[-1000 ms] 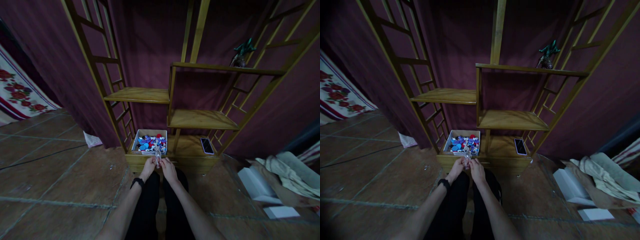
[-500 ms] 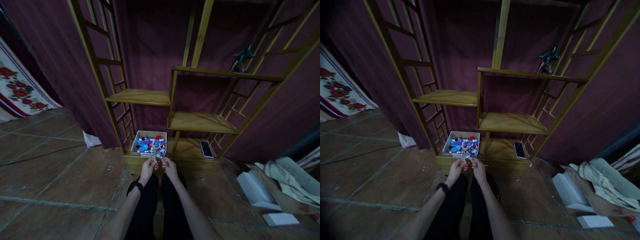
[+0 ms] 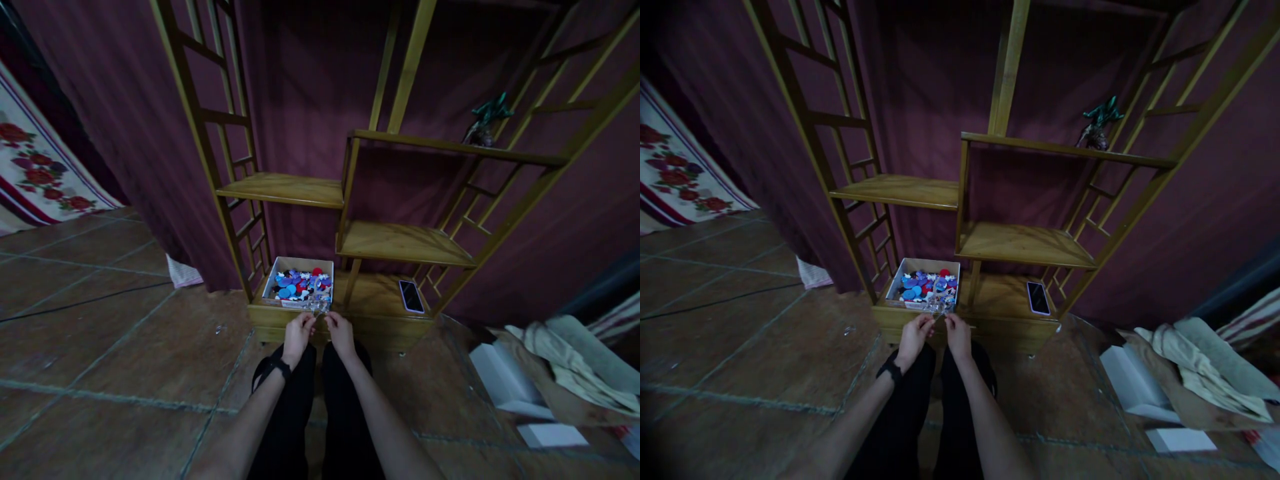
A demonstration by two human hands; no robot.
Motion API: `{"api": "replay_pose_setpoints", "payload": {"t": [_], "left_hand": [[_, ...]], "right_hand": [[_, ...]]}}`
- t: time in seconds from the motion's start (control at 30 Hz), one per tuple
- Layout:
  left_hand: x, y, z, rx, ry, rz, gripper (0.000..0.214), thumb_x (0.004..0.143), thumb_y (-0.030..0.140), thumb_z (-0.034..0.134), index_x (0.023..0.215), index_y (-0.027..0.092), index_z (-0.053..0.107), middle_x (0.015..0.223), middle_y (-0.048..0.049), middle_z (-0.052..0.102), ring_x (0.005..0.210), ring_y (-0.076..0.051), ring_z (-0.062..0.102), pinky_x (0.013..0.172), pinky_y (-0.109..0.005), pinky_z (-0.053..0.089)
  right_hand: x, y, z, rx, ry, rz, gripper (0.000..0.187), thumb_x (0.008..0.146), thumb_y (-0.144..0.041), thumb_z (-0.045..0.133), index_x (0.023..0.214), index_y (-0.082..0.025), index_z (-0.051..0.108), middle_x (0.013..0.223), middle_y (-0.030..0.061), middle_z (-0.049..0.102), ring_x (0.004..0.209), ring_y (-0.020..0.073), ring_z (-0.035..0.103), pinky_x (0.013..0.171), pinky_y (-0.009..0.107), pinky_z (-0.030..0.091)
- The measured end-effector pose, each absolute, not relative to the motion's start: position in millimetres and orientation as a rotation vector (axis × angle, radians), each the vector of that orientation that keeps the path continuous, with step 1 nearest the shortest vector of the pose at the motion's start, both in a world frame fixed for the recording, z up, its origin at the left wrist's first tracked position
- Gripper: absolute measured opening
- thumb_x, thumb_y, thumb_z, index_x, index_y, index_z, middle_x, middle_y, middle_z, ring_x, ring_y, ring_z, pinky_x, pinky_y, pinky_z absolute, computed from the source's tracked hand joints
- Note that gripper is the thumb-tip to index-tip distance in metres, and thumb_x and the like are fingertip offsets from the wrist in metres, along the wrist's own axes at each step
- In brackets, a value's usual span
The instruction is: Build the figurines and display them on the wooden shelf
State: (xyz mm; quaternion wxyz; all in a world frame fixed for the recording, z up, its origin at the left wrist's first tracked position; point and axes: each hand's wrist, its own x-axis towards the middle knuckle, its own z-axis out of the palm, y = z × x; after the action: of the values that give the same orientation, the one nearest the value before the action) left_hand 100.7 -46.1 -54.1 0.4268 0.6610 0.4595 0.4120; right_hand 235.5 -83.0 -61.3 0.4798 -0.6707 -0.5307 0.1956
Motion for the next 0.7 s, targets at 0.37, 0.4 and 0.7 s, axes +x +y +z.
{"api": "replay_pose_setpoints", "payload": {"t": [0.37,0.4,0.7], "left_hand": [[103.1,-51.8,-49.5,1.714,1.235,0.998,0.021,0.076,0.031,0.054,0.090,0.019,0.064,0.072,-0.0024,0.068,0.056,-0.015,0.062,0.058,-0.026,0.049],[102.9,-51.3,-49.9,1.706,1.233,1.002,0.021,0.076,0.031,0.054,0.090,0.019,0.063,0.073,-0.0025,0.068,0.057,-0.015,0.063,0.058,-0.026,0.049],[100.9,-55.2,-50.6,1.552,1.193,1.091,0.023,0.076,0.033,0.056,0.089,0.015,0.064,0.076,-0.0058,0.069,0.064,-0.018,0.066,0.061,-0.027,0.051]], "right_hand": [[232.6,-80.9,-59.7,-1.741,-1.259,0.466,0.022,0.085,-0.024,0.039,0.080,-0.022,0.061,0.070,-0.0002,0.066,0.061,0.0126,0.061,0.056,0.021,0.047],[232.7,-80.1,-60.2,-1.719,-1.234,0.507,0.022,0.084,-0.025,0.039,0.080,-0.022,0.061,0.070,-0.0005,0.065,0.060,0.0122,0.061,0.053,0.020,0.047],[229.9,-77.0,-63.5,-1.546,-1.116,0.659,0.019,0.082,-0.029,0.040,0.080,-0.021,0.057,0.077,0.0003,0.064,0.069,0.0128,0.062,0.054,0.021,0.053]]}}
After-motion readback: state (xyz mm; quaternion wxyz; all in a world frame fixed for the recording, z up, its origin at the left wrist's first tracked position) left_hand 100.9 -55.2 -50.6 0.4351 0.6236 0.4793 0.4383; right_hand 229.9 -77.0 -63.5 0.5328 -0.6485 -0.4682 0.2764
